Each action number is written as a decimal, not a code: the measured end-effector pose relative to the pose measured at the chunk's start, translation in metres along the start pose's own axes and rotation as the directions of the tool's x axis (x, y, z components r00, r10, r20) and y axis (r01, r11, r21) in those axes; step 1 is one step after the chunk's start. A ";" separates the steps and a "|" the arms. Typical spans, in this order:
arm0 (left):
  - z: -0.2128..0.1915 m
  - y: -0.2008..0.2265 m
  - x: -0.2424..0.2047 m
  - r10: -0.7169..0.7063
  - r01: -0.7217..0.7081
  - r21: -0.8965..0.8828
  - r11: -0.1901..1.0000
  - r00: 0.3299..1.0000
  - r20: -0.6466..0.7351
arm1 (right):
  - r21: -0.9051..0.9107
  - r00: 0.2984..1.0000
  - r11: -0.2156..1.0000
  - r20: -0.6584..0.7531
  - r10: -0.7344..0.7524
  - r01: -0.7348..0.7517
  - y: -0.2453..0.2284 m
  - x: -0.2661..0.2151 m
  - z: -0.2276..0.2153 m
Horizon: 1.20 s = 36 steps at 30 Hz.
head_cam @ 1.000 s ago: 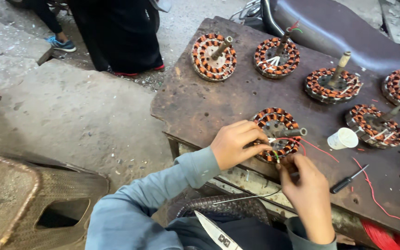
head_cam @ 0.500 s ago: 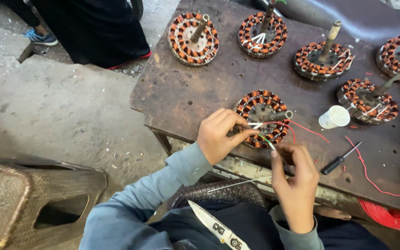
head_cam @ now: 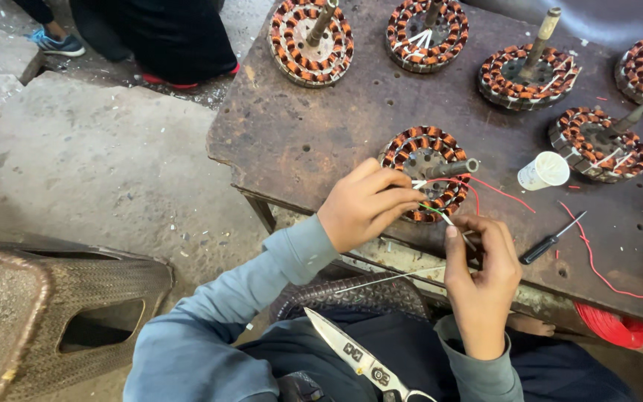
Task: The person is assembling an electrical stator by hand. They use shears to cut colored wires, insert them into the copper windings, and secure them with white ties. The person works on one stator at a time, with several others visible on the workbench.
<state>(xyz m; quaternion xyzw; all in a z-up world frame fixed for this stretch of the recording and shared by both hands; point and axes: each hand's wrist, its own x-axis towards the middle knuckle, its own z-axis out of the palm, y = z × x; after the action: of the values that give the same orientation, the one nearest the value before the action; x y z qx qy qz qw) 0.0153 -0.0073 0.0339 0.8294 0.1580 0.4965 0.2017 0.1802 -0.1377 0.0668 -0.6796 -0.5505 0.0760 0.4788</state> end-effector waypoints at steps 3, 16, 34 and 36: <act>-0.006 -0.005 0.004 -0.014 0.020 -0.072 0.997 0.997 0.079 | -0.061 0.998 0.996 -0.004 -0.061 0.061 -0.001 0.000 -0.002; -0.019 -0.023 0.021 -0.027 0.086 -0.158 0.984 0.939 0.342 | -0.125 0.987 0.981 0.068 -0.143 0.151 -0.005 0.002 -0.006; -0.025 -0.017 0.022 -0.011 0.064 -0.139 0.988 0.935 0.354 | -0.320 0.936 0.880 0.145 -0.322 0.352 -0.018 0.005 0.001; -0.025 -0.017 0.022 -0.007 0.057 -0.130 0.990 0.934 0.357 | -0.323 0.936 0.880 0.153 -0.316 0.350 -0.018 0.006 0.002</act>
<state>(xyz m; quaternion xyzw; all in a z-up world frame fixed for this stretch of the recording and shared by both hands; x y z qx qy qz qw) 0.0022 0.0218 0.0524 0.8868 0.0977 0.3448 0.2918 0.1689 -0.1330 0.0815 -0.6437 -0.6860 -0.0725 0.3314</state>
